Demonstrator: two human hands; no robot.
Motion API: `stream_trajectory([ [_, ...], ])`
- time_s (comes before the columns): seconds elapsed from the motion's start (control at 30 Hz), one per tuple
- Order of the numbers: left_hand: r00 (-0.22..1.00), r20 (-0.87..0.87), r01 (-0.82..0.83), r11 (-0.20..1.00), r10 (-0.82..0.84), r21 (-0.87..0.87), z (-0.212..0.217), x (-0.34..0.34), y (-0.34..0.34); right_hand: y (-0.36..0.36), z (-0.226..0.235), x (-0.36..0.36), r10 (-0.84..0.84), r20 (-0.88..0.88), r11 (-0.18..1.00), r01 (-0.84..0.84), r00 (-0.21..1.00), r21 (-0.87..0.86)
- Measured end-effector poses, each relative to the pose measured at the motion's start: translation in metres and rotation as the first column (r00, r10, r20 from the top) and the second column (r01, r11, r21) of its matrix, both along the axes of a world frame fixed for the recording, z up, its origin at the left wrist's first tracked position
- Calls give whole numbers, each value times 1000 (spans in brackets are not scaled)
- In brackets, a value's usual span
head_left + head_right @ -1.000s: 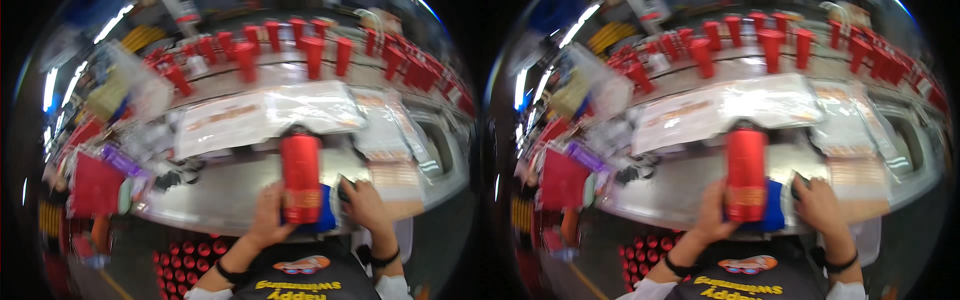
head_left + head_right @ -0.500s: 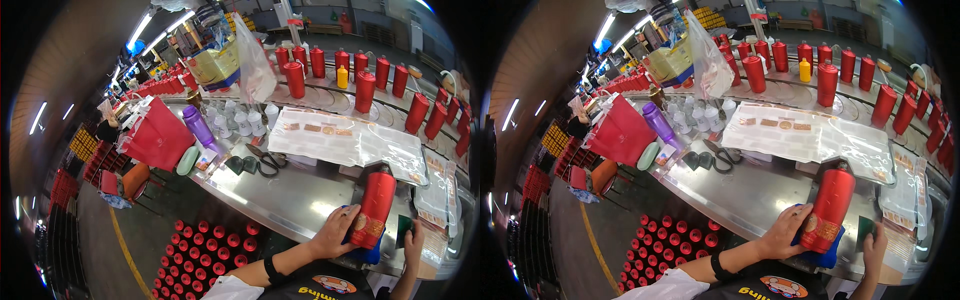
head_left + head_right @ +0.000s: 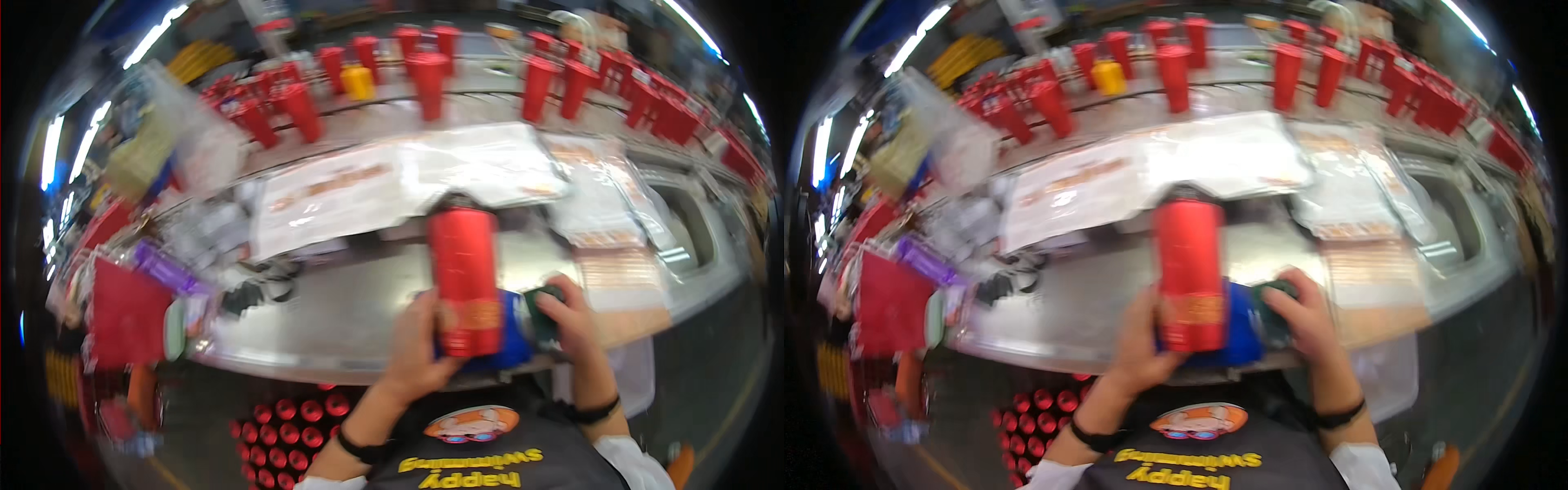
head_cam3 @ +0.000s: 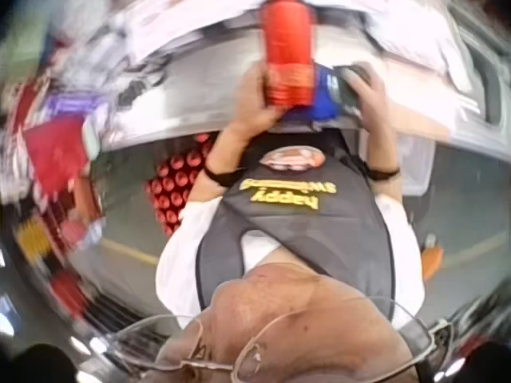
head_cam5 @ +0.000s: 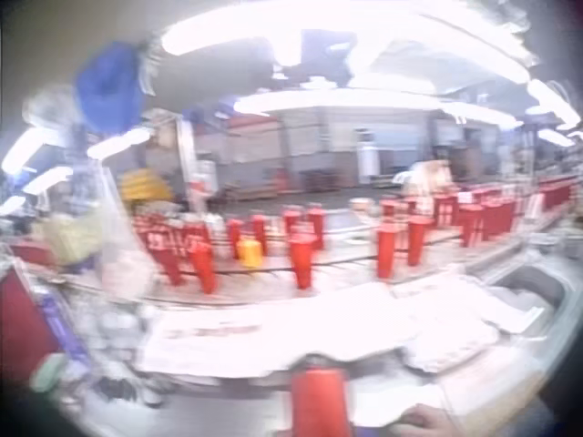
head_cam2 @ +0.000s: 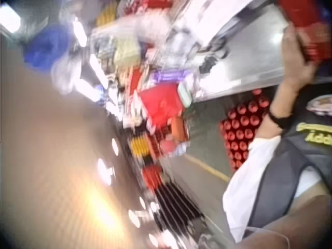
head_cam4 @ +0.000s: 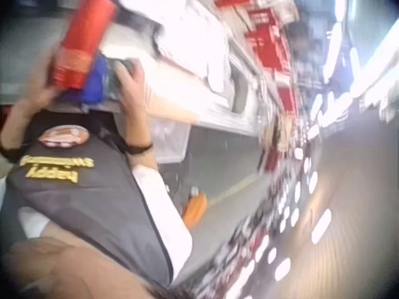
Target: Apply a decorative label to a red metal bottle and smooth it out.
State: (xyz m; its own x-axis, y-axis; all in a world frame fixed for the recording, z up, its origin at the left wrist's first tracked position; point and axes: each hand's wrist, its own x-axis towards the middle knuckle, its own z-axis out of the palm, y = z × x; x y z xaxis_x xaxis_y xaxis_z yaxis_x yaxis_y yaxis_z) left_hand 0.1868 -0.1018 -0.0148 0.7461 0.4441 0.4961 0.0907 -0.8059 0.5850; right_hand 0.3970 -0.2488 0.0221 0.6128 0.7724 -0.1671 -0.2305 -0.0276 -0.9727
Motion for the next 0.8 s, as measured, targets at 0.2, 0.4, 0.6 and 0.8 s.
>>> stream_trajectory([
  [0.2,1000,1,5,978,-5,-207,-9,-3,-1,2,-12,9,187,-112,978,-174,976,114],
  [0.4,1000,11,22,982,-21,-188,-9,-2,-7,4,-1,7,240,-14,969,-238,971,63],
  [0.6,999,-48,20,998,-24,-66,0,-3,-4,12,-9,8,332,-52,933,-320,942,164],
  [0.8,995,-87,35,998,-39,-52,3,-4,-1,18,-7,8,371,-122,919,-345,921,192],
])
